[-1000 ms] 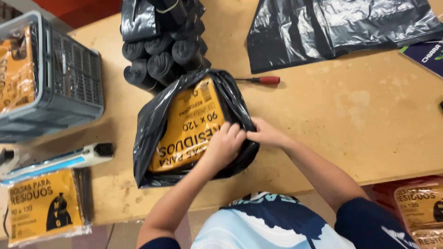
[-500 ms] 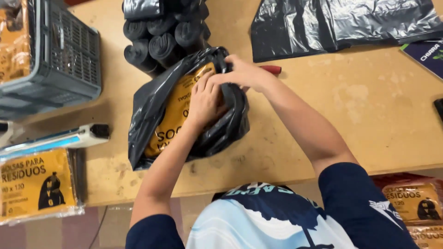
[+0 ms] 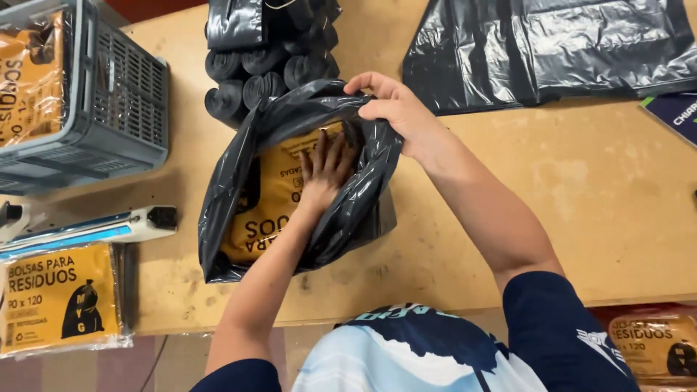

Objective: The person picks up yellow packets of garbage bags from a table and places them into a larger black plastic bag, then organizes other packets in a red basket on the tiled floor before tying the large black bag closed.

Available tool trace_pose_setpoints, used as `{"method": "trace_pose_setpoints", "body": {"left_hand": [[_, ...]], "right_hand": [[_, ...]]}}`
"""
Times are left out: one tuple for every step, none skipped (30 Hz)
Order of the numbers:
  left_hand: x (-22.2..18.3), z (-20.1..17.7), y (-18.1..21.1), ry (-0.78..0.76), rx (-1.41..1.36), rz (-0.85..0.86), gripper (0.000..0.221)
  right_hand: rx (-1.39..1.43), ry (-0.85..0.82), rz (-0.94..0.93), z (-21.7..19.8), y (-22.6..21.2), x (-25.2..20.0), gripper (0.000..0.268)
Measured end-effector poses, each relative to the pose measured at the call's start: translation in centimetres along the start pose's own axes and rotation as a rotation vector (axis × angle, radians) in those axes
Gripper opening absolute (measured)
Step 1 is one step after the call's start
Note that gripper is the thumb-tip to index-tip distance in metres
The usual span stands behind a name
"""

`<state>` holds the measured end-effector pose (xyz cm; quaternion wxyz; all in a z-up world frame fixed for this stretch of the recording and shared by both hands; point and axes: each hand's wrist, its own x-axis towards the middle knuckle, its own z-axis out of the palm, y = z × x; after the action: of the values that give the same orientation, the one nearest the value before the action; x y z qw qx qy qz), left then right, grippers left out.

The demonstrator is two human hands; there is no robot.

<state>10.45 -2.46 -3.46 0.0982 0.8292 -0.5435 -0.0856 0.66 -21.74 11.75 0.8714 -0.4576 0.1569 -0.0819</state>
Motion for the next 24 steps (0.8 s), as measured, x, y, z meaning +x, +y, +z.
{"method": "trace_pose_setpoints", "body": {"left_hand": [[0.4, 0.7, -0.3, -0.004, -0.001, -0.005, 0.064], [0.2, 1.6, -0.4, 0.117, 0.104, 0.022, 0.062], [0.1, 2.5, -0.5, 0.238, 0.209, 0.050, 0.061], [0.1, 2.5, -0.4, 0.235, 0.205, 0.046, 0.061], [0.2, 2.5, -0.3, 0.283, 0.195, 0.054, 0.060], [0.0, 2.6, 0.0, 0.328, 0.184, 0.064, 0.058], [0.0, 2.6, 0.0, 0.322, 0.179, 0.060, 0.058], [0.0, 2.5, -0.1, 0.298, 0.167, 0.079, 0.060], [0.1, 2.5, -0.1, 0.274, 0.155, 0.098, 0.061], [-0.1, 2.1, 0.1, 0.275, 0.152, 0.101, 0.061], [-0.2, 1.7, 0.4, 0.307, 0.162, 0.164, 0.053], [-1.0, 1.6, 0.9, 0.331, 0.168, 0.220, 0.048], [-1.7, 1.5, 1.1, 0.325, 0.161, 0.216, 0.048], [-2.0, 1.3, 1.1, 0.308, 0.186, 0.339, 0.040], [-2.3, 1.0, 1.2, 0.292, 0.210, 0.462, 0.033], [-2.3, 1.4, 1.2, 0.295, 0.210, 0.461, 0.033], [-2.4, 1.8, 1.3, 0.255, 0.195, 0.525, 0.032], [-3.2, 2.3, 1.5, 0.201, 0.173, 0.585, 0.030], [-3.4, 2.9, 1.9, 0.191, 0.167, 0.580, 0.030], [-2.9, 3.2, 2.1, 0.258, 0.225, 0.626, 0.028], [-2.4, 3.4, 2.3, 0.326, 0.283, 0.671, 0.026], [-1.8, 2.5, 3.1, 0.333, 0.286, 0.677, 0.026], [-1.2, 1.6, 3.8, 0.388, 0.247, 0.679, 0.023], [-1.0, 0.6, 4.5, 0.439, 0.209, 0.671, 0.020]], "right_hand": [[0.002, -0.001, 0.006, 0.1, -0.4, 0.2, 0.033], [-0.012, -0.053, 0.027, 0.2, -0.5, 0.0, 0.033], [-0.024, -0.105, 0.048, 0.2, -0.6, -0.1, 0.033], [-0.024, -0.104, 0.054, 0.2, -0.6, -0.4, 0.033], [-0.048, -0.120, 0.019, 0.2, -0.6, -0.7, 0.035], [-0.069, -0.134, -0.015, 0.1, -0.5, -1.1, 0.036], [-0.067, -0.131, -0.007, 0.5, -0.8, -2.4, 0.036], [-0.457, -0.007, -0.062, 1.0, -1.3, -3.5, 0.062], [-0.846, 0.121, -0.113, 1.5, -1.8, -4.7, 0.098], [-0.848, 0.125, -0.114, 1.6, -1.5, -5.3, 0.098], [-0.984, 0.109, -0.039, 1.6, -1.2, -5.9, 0.085], [-1.116, 0.087, 0.048, 1.7, -0.7, -6.8, 0.077], [-1.116, 0.086, 0.059, 0.6, 1.2, -6.9, 0.077], [-0.972, 0.066, 0.153, -0.4, 2.9, -7.0, 0.052], [-0.827, 0.048, 0.245, -1.5, 4.6, -7.2, 0.046], [-0.830, 0.047, 0.244, -2.5, 4.8, -7.5, 0.046], [-0.636, -0.054, 0.133, -3.4, 5.0, -7.7, 0.025], [-0.430, -0.152, 0.035, -4.2, 5.7, -8.5, 0.014], [-0.424, -0.151, 0.045, -4.2, 7.3, -8.7, 0.014], [-0.299, -0.187, 0.013, -4.3, 8.7, -8.5, 0.012], [-0.174, -0.222, -0.019, -4.3, 10.0, -8.4, 0.011], [-0.179, -0.221, -0.026, -3.4, 9.1, -8.4, 0.011], [-0.109, -0.185, -0.051, -2.4, 8.2, -8.4, 0.012], [-0.034, -0.156, -0.067, -1.3, 7.5, -8.5, 0.014]]}}
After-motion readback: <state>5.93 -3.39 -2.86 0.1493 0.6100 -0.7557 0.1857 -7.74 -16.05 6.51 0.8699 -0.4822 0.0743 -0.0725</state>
